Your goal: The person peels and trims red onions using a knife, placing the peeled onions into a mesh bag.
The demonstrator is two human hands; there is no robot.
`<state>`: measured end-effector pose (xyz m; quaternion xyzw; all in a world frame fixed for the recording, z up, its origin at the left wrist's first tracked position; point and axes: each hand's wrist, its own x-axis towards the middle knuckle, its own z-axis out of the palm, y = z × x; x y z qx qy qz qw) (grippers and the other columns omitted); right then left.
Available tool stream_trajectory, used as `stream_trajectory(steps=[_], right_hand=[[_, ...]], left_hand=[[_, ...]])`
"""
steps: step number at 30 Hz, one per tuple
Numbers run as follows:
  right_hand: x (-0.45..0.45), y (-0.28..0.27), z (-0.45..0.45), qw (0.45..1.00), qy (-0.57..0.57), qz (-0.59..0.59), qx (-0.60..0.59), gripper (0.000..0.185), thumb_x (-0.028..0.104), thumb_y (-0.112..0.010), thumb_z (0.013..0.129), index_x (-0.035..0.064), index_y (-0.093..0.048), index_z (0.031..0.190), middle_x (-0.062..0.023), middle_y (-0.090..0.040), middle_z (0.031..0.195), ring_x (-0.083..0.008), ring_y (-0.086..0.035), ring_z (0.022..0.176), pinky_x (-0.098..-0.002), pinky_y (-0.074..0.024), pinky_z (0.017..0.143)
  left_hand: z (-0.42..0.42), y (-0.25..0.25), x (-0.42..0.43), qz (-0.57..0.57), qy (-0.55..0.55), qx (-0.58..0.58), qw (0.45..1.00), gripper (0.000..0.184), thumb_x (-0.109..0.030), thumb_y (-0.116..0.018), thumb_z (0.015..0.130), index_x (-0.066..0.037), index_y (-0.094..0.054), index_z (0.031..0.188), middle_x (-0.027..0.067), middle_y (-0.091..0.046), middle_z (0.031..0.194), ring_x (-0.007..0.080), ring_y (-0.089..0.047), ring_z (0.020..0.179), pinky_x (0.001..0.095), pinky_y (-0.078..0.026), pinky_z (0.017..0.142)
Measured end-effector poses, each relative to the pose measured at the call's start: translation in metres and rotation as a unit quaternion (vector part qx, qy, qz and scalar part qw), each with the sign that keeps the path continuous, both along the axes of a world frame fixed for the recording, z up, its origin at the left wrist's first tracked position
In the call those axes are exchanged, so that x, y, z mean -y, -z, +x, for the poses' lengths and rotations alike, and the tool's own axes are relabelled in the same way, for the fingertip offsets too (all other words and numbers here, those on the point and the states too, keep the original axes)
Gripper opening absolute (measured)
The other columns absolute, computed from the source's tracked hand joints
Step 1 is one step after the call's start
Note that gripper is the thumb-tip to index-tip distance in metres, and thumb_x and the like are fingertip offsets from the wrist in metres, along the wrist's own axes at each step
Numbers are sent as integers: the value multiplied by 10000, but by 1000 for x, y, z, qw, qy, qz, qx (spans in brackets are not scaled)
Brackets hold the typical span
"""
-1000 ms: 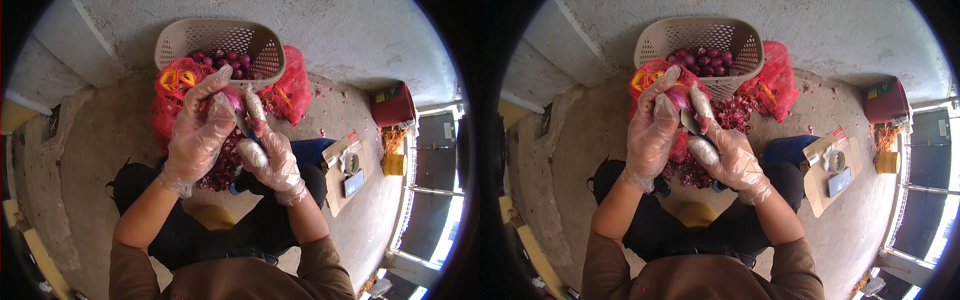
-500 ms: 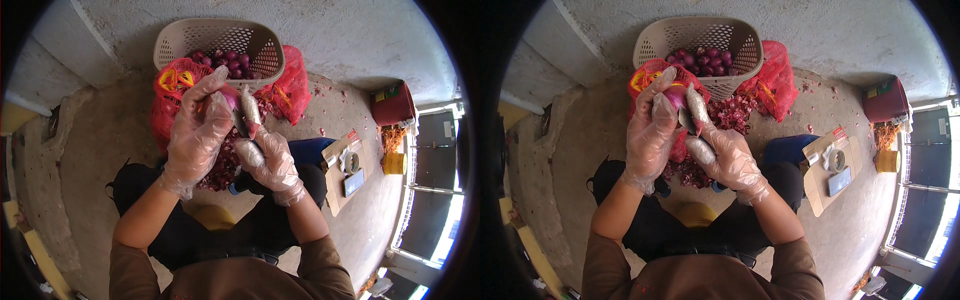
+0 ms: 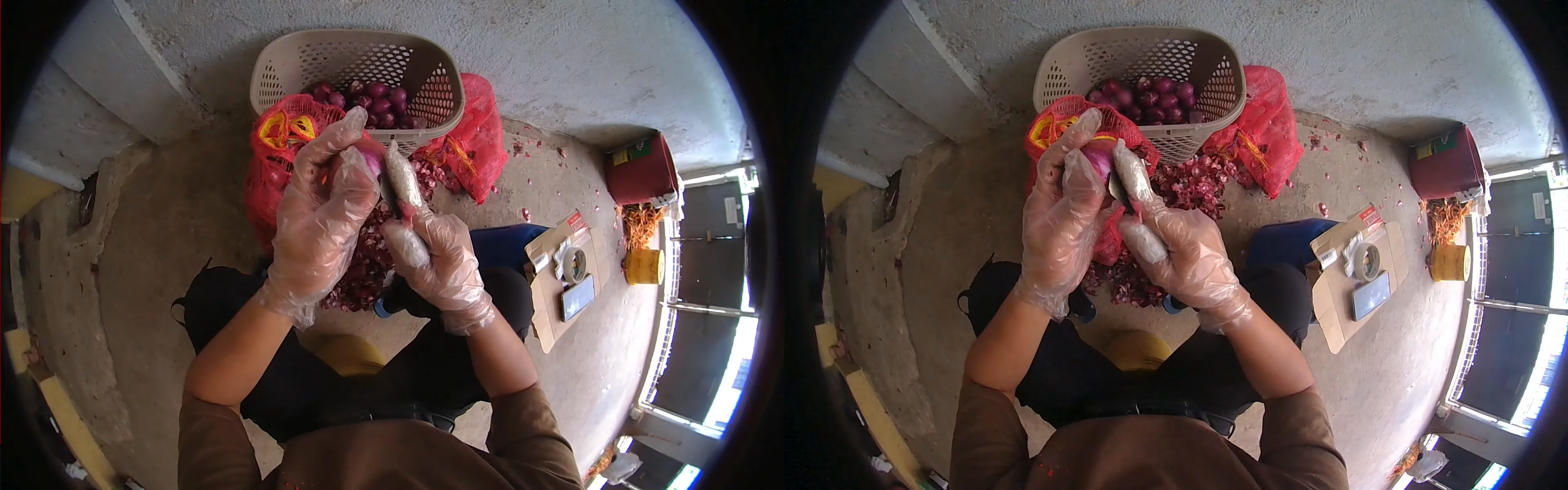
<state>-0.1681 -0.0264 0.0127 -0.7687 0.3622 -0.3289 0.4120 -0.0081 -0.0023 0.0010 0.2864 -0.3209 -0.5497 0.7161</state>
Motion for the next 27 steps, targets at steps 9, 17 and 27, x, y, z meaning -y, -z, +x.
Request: stream_trajectory(steps=[9, 17, 27], right_hand=[[-13, 1, 1, 944, -16, 273, 185, 555, 195, -547, 992, 89, -366, 1506, 62, -473, 664, -51, -415, 563, -206, -385, 562], [-14, -1, -1, 928, -14, 309, 210, 545, 239, -536, 1009, 50, -373, 1494, 102, -449, 722, 2, -388, 632, -179, -345, 580], [-6, 7, -2, 847, -50, 375, 373, 524, 159, -515, 1008, 3, -365, 1486, 98, -494, 814, 11, -418, 638, -166, -350, 579]], left_hand=[[2, -4, -2, 38, 26, -46, 998, 537, -139, -651, 947, -41, -406, 1416, 43, -450, 1408, 98, -476, 1181, 276, -408, 1026], [2, -2, -2, 28, 35, -50, 998, 554, -142, -666, 936, -37, -407, 1414, 41, -457, 1399, 101, -482, 1178, 276, -412, 1022], [0, -3, -2, -26, 16, -19, 999, 548, -58, -650, 908, -32, -415, 1402, 71, -466, 1389, 159, -498, 1214, 348, -376, 1088]])
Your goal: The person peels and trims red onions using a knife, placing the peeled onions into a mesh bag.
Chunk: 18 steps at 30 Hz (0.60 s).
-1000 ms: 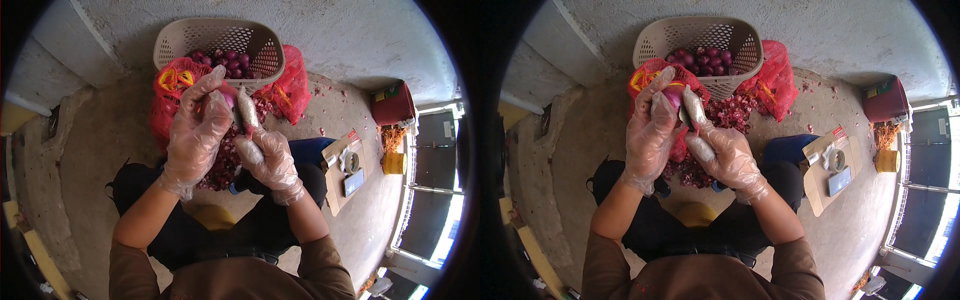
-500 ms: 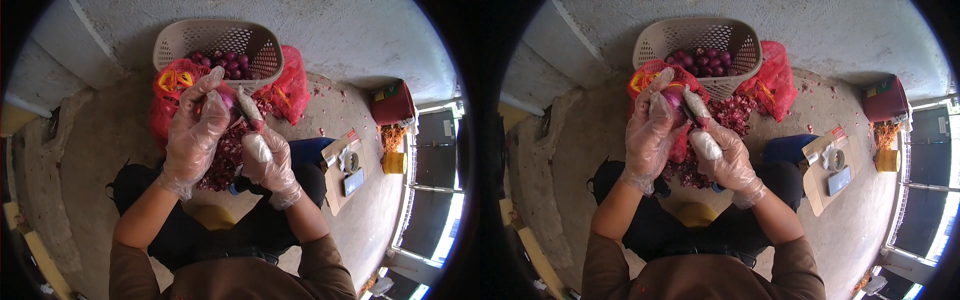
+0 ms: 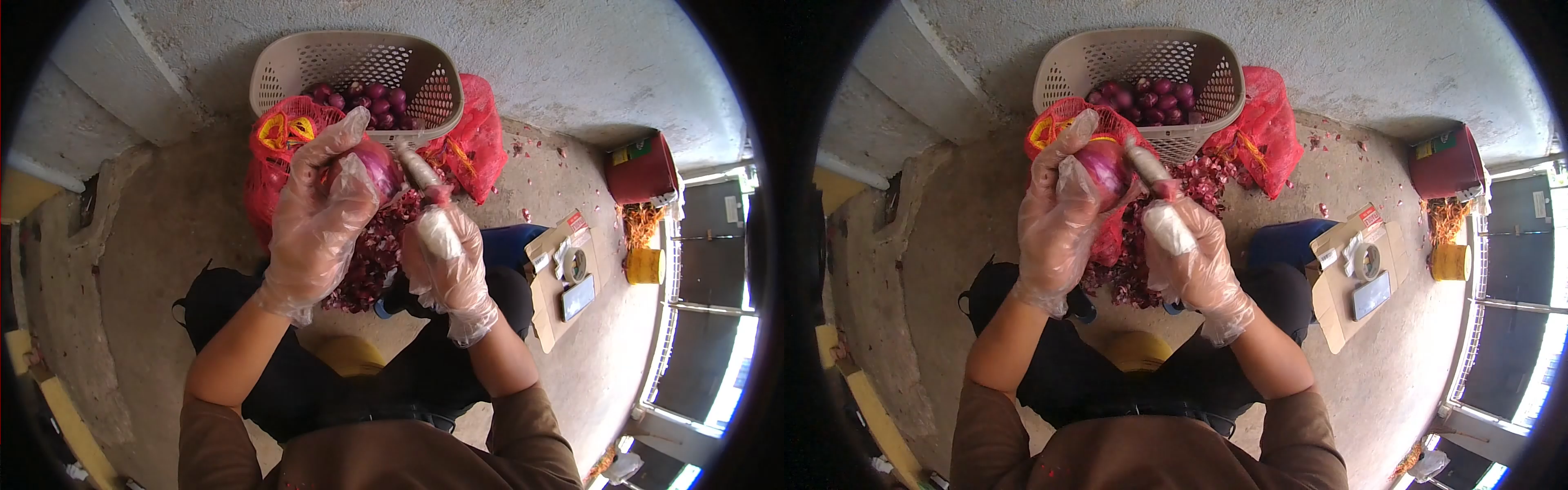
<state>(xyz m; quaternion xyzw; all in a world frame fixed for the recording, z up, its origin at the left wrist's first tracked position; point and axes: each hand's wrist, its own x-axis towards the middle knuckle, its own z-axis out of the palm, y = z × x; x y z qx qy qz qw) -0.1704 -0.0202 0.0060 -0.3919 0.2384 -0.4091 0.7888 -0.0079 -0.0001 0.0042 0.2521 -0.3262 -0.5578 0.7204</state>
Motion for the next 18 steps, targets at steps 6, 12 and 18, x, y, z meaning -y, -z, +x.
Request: stream_trajectory(steps=[6, 12, 18], right_hand=[[17, 5, -17, 992, 4, -122, -32, 539, 164, -537, 994, 0, -369, 1479, -37, -507, 1203, -72, -447, 890, -212, -373, 754], [12, -7, -16, 940, -1, -300, -164, 578, 182, -583, 964, -17, -374, 1465, -163, -405, 1441, -201, -449, 1231, -294, -367, 982], [5, -20, -16, 909, -31, -277, -308, 554, 198, -596, 957, -21, -410, 1431, -175, -648, 1003, -248, -662, 857, -336, -504, 773]], left_hand=[[1, 1, 1, -11, 19, -2, 1000, 568, -82, -648, 901, -57, -407, 1414, 74, -444, 1405, 196, -505, 1233, 410, -412, 1073], [0, -2, 2, -12, 7, -26, 1000, 597, -40, -665, 867, -31, -411, 1407, 78, -498, 1340, 164, -513, 1204, 351, -383, 1088], [3, 15, 4, -52, 7, 83, 995, 554, -138, -626, 927, -78, -399, 1429, 152, -528, 1308, 266, -570, 1183, 474, -440, 1066]])
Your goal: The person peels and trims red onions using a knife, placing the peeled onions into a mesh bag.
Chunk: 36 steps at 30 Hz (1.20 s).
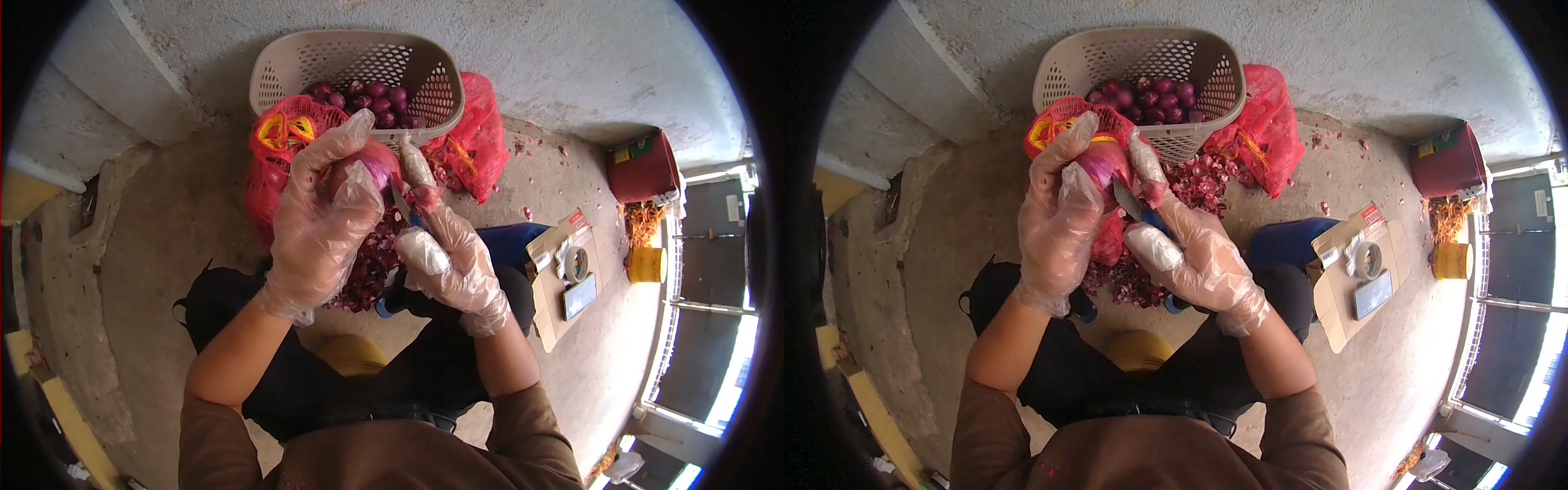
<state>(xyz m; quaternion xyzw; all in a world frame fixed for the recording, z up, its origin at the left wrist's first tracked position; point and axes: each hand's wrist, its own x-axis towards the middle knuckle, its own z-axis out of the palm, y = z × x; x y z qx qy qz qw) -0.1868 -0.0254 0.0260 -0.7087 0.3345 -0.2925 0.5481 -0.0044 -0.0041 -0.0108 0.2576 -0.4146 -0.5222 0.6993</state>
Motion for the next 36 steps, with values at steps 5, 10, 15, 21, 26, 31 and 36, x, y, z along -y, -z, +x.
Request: stream_trajectory(steps=[5, 10, 15, 21, 26, 31, 36], right_hand=[[-2, -1, 7, 998, 29, 59, -14, 433, 164, -593, 954, 3, -478, 1339, -38, -562, 649, -148, -552, 532, -291, -452, 546], [-3, 1, 14, 998, 66, 8, -5, 161, 170, -589, 951, 13, -623, 970, 19, -522, 639, -80, -518, 534, -254, -414, 498], [2, 19, 20, 989, 99, 10, 107, 334, 135, -546, 979, 30, -547, 1296, 56, -543, 692, -56, -519, 590, -231, -413, 544], [8, 2, 5, 988, 77, 105, 77, 585, 146, -554, 963, 40, -351, 1502, 7, -579, 847, -51, -449, 632, -228, -428, 625], [4, -1, 6, 999, 38, -29, 16, 575, 181, -619, 927, 8, -413, 1435, -145, -642, 817, -244, -589, 614, -337, -477, 619], [3, 1, 3, 995, 8, -88, -54, 478, 168, -630, 918, -39, -489, 1324, -157, -596, 695, -311, -607, 616, -389, -470, 582], [2, 5, 6, 999, 11, -52, -9, 319, 150, -621, 929, -41, -569, 1180, -30, -579, 665, -123, -569, 525, -287, -457, 510]], left_hand=[[0, -8, -3, 30, 24, -34, 999, 571, -142, -647, 908, -64, -404, 1419, 135, -485, 1380, 261, -522, 1246, 466, -406, 1098], [-3, -7, -2, 5, -21, -19, 1000, 588, -139, -665, 889, -60, -408, 1412, 101, -387, 1491, 254, -446, 1325, 457, -360, 1136], [-5, -15, -5, 26, -14, -71, 997, 575, -6, -613, 853, -33, -412, 1391, 97, -424, 1435, 177, -446, 1286, 363, -346, 1128], [-2, -16, -7, 43, -2, -91, 995, 578, -29, -643, 847, -38, -422, 1381, 112, -404, 1463, 196, -409, 1335, 375, -321, 1144], [0, -14, 0, 35, -12, -80, 996, 588, -7, -660, 837, -58, -438, 1379, 100, -427, 1443, 167, -453, 1271, 351, -334, 1119], [3, -10, 0, 1, -3, 5, 1000, 565, -160, -676, 903, -49, -435, 1402, 112, -473, 1425, 213, -538, 1212, 408, -407, 1083], [1, -8, 1, 1, -7, 29, 1000, 573, -229, -675, 925, -39, -434, 1409, 122, -522, 1380, 209, -561, 1191, 396, -455, 1043]])
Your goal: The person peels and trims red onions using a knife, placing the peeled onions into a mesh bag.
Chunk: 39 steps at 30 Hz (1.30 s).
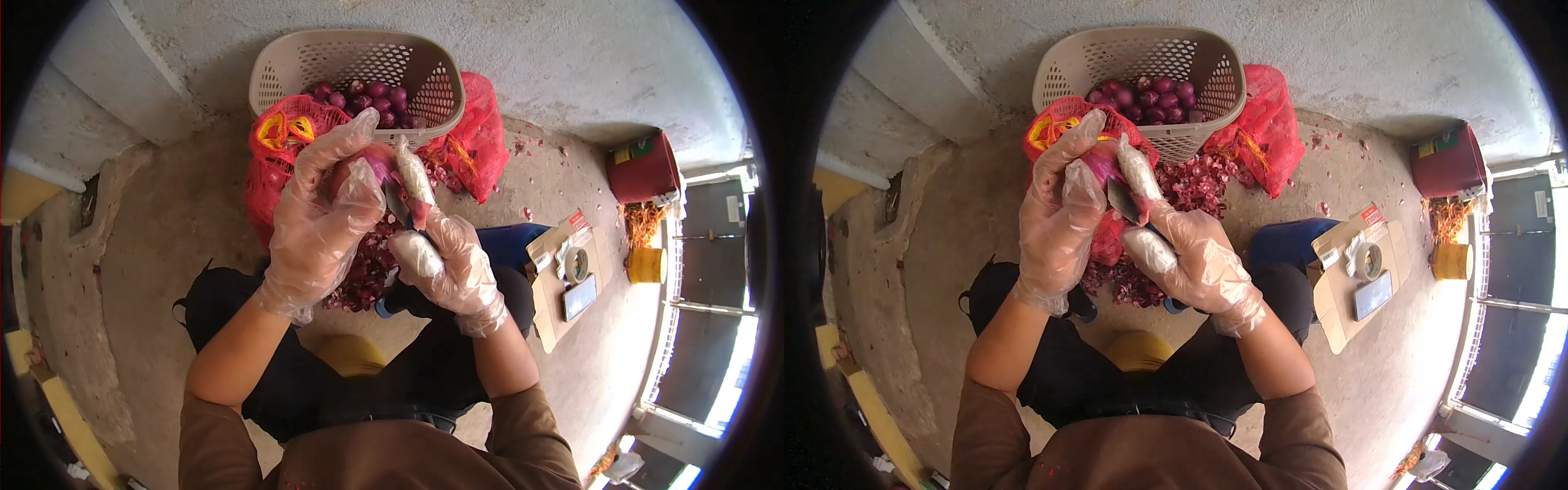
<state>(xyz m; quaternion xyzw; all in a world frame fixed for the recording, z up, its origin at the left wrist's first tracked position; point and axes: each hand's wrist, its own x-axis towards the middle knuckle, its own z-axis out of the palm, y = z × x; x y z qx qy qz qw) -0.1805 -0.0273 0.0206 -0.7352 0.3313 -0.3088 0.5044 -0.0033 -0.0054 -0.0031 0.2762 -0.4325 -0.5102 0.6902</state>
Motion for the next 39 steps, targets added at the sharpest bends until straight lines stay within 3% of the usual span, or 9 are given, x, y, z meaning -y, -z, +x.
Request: stream_trajectory(steps=[5, 9, 16, 19, 23, 28, 32, 36, 39], right_hand=[[-2, -3, 2, 1000, 6, 7, 11, 341, 142, -601, 931, -41, -562, 1216, -20, -563, 657, -116, -568, 532, -274, -461, 516], [0, -3, -3, 1000, -26, 14, 8, 601, 136, -593, 937, -40, -352, 1459, -173, -609, 694, -319, -628, 585, -375, -484, 595], [1, -2, -4, 999, -21, 21, -11, 594, 119, -589, 933, -31, -358, 1460, -175, -609, 703, -321, -623, 586, -367, -489, 606], [1, -10, -1, 999, -18, 1, -42, 603, 111, -580, 932, 30, -355, 1485, -180, -607, 715, -336, -624, 610, -355, -496, 636], [2, -12, 0, 998, -5, -21, -67, 622, 112, -576, 929, 97, -350, 1508, -189, -609, 739, -349, -606, 621, -330, -494, 661], [3, -2, 2, 999, 19, -27, -13, 609, 144, -554, 952, 113, -338, 1520, -89, -577, 689, -212, -540, 566, -274, -460, 640], [6, 2, 3, 988, 27, 109, 104, 577, 185, -518, 987, 89, -329, 1524, 46, -529, 699, -65, -437, 610, -213, -406, 631], [4, -1, 6, 964, 54, 194, 172, 575, 201, -509, 996, 38, -325, 1516, -9, -576, 1140, -32, -438, 694, -187, -402, 720], [10, 9, 1, 992, 17, 63, 105, 666, 177, -546, 966, 19, -239, 1536, -125, -402, 1512, -119, -590, 876, -264, -459, 863]], left_hand=[[2, 3, 1, 2, 26, -22, 999, 572, -160, -686, 890, -50, -448, 1399, 119, -525, 1368, 160, -541, 1110, 344, -460, 980], [-6, -4, -1, 25, -2, -91, 996, 618, -7, -721, 805, -62, -478, 1371, 100, -494, 1395, 69, -511, 953, 253, -431, 915], [-1, -3, -3, 27, 22, -98, 995, 610, 1, -710, 804, -51, -476, 1365, 102, -442, 1461, 97, -505, 1098, 292, -382, 1029], [2, -4, -2, 4, 11, -28, 1000, 642, -164, -705, 853, -25, -423, 1413, 130, -395, 1509, 235, -448, 1335, 439, -339, 1147], [2, -6, -3, 29, 9, -23, 999, 671, -151, -698, 844, -18, -402, 1431, 124, -391, 1515, 230, -422, 1356, 419, -312, 1159], [2, -10, -5, 34, 10, -2, 999, 652, -179, -695, 869, -14, -403, 1429, 116, -393, 1513, 220, -398, 1372, 398, -279, 1172], [-4, -11, -4, 42, 32, -115, 992, 605, -43, -705, 837, -30, -446, 1384, 114, -418, 1480, 185, -442, 1310, 372, -330, 1135], [-1, -7, -3, 47, 29, -135, 989, 593, -71, -705, 860, -36, -437, 1388, 102, -431, 1458, 186, -445, 1308, 373, -342, 1131], [0, -12, -4, 78, 15, -149, 986, 579, -81, -690, 886, -46, -421, 1397, 81, -452, 1427, 170, -455, 1291, 361, -360, 1117]])
